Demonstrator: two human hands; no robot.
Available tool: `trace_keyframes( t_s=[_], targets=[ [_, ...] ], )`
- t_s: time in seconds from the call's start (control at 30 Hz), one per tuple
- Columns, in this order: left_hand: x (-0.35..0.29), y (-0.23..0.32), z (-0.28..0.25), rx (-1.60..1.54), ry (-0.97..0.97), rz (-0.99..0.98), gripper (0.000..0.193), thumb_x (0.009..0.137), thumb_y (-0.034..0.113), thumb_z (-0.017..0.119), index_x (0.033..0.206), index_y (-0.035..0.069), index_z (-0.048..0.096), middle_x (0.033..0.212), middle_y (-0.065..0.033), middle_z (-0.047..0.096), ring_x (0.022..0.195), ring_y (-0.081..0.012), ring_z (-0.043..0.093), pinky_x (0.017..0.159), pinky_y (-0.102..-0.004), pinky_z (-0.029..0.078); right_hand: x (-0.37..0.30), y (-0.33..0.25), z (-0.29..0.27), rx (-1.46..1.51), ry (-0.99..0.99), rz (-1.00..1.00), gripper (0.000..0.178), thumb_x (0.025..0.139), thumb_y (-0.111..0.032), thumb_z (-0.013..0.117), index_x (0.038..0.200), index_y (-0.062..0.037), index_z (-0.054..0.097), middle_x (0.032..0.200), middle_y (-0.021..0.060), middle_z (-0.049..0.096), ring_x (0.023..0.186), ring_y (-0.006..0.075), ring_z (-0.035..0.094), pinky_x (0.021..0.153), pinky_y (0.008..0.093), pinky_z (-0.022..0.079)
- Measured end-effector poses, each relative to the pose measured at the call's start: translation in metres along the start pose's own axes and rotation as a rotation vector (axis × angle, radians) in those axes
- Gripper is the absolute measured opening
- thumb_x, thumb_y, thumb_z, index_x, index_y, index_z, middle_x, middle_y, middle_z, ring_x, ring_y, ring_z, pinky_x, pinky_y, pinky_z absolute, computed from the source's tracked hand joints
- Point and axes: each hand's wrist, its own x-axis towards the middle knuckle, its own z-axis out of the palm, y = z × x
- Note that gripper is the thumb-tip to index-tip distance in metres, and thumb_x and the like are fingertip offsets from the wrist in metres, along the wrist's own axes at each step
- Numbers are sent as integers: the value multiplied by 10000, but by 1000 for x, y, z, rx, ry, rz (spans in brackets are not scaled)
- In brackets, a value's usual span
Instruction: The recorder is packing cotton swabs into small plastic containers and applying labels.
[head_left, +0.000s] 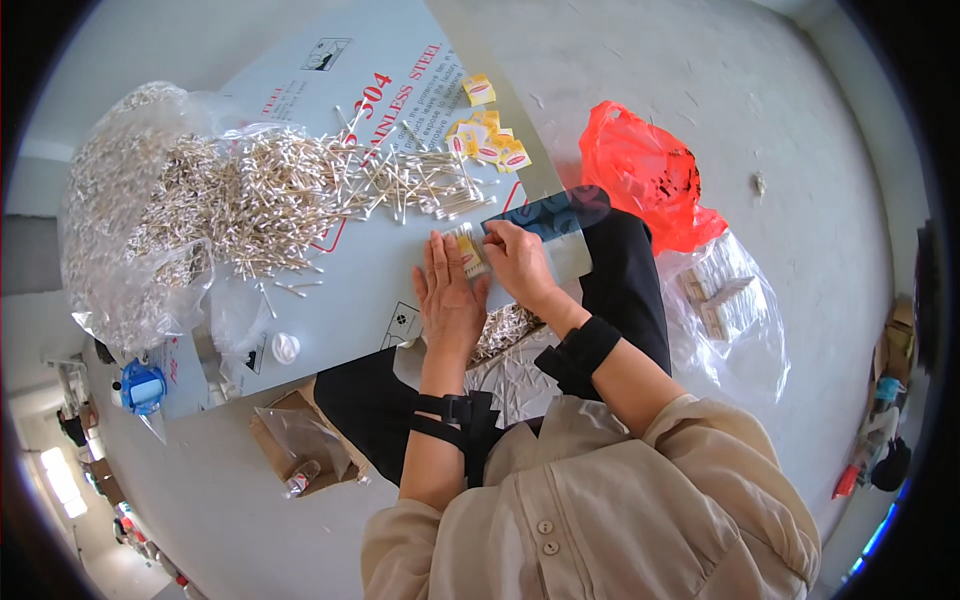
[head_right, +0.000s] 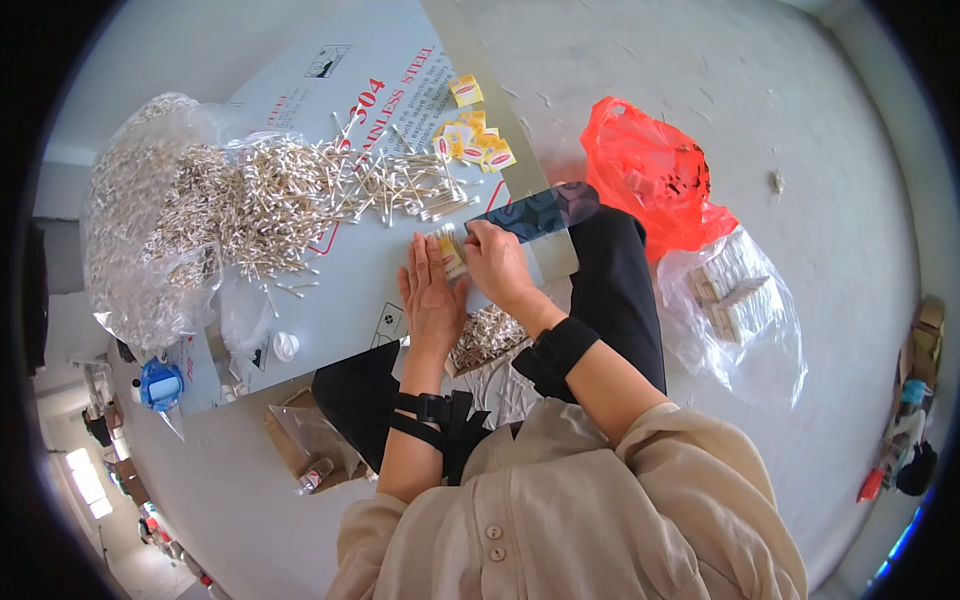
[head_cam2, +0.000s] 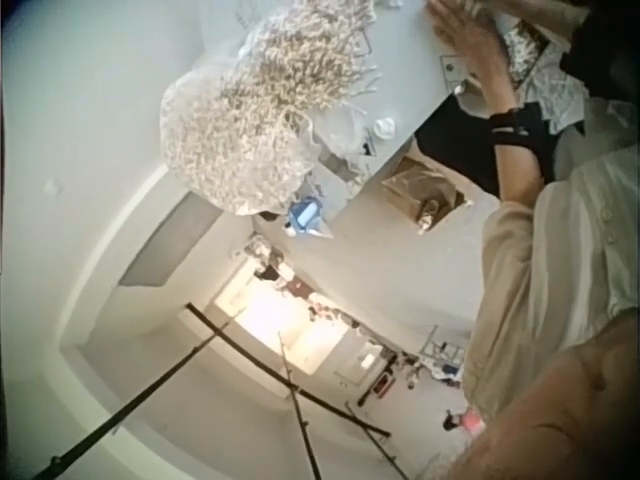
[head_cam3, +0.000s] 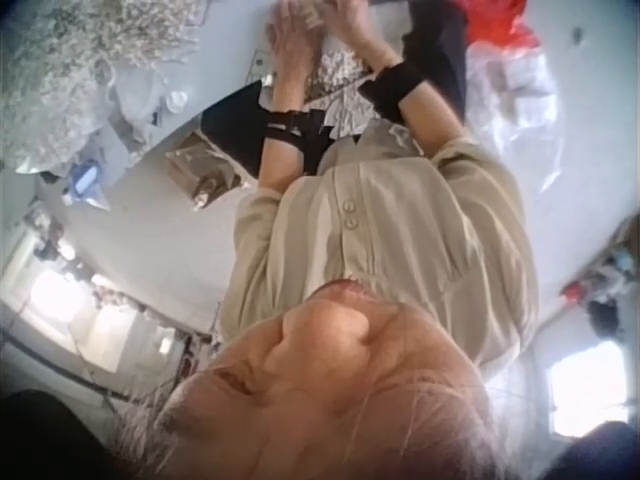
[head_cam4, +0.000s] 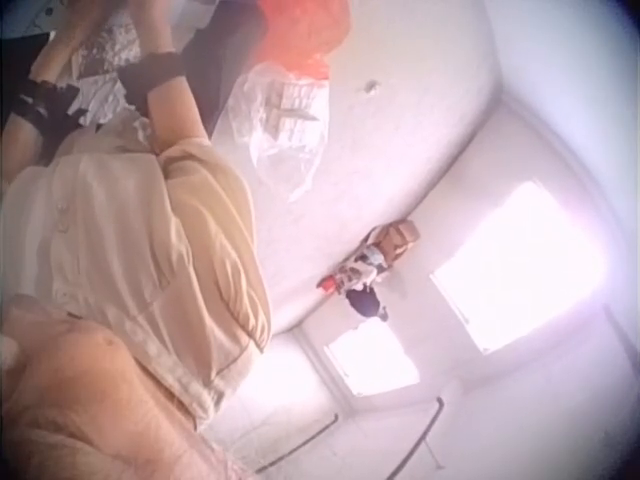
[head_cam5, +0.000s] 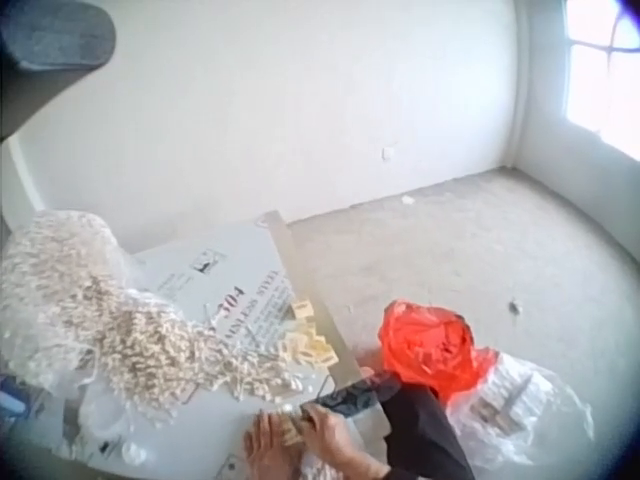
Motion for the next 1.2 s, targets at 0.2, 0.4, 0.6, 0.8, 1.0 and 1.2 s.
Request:
trace_keyframes(
  t_s=[0.2, 0.4, 0.6, 0.8, 1.0, 1.2],
  targets=[
    [7, -12, 9, -186, 72, 35, 641, 878, 248, 569, 1395, -3, 285, 1452, -213, 265, 1328, -358, 293, 1054, -447, 273, 3, -7, 9, 84, -17, 225, 240, 689, -34, 639, 909, 64, 641, 755, 171, 665, 681, 266, 658, 629, 336, 511],
    [4, -8, 8, -799, 135, -117, 587, 852, 105, 629, 1361, -11, 361, 1334, -191, 444, 1134, -248, 512, 888, -321, 443, -4, -7, 11, 695, -137, 433, 176, 752, -20, 690, 904, 57, 648, 787, 62, 653, 662, 100, 583, 582, 223, 473],
    [-8, 11, -18, -1033, 87, -266, 601, 796, 69, 687, 1333, 3, 425, 1317, -142, 488, 1101, -189, 530, 804, -303, 478, -18, -25, -11, 809, -221, 446, 164, 772, -21, 680, 925, 22, 637, 713, 18, 608, 590, 56, 531, 494, 191, 391],
    [-12, 17, -34, -955, 93, -156, 613, 744, 47, 724, 1298, 11, 464, 1332, -140, 483, 1110, -211, 539, 809, -322, 490, -26, -48, -34, 827, -223, 338, 274, 797, -19, 648, 1070, -26, 622, 715, 0, 606, 599, 51, 546, 509, 185, 400],
    [-7, 28, -32, -485, 167, 80, 564, 709, 2, 698, 1235, 5, 497, 1282, -171, 504, 1093, -293, 545, 858, -343, 474, -25, -17, -38, 792, -218, 297, 319, 812, -4, 620, 1130, -20, 602, 752, 34, 631, 665, 84, 606, 561, 208, 467],
    [-32, -10, -10, -396, 256, -71, 341, 770, 1, 612, 1105, -6, 553, 1068, -150, 603, 959, -274, 589, 761, -332, 492, -38, 3, -47, 301, -204, 470, 96, 767, 0, 621, 848, 41, 592, 697, 97, 621, 659, 133, 621, 557, 252, 494]
  ],
)
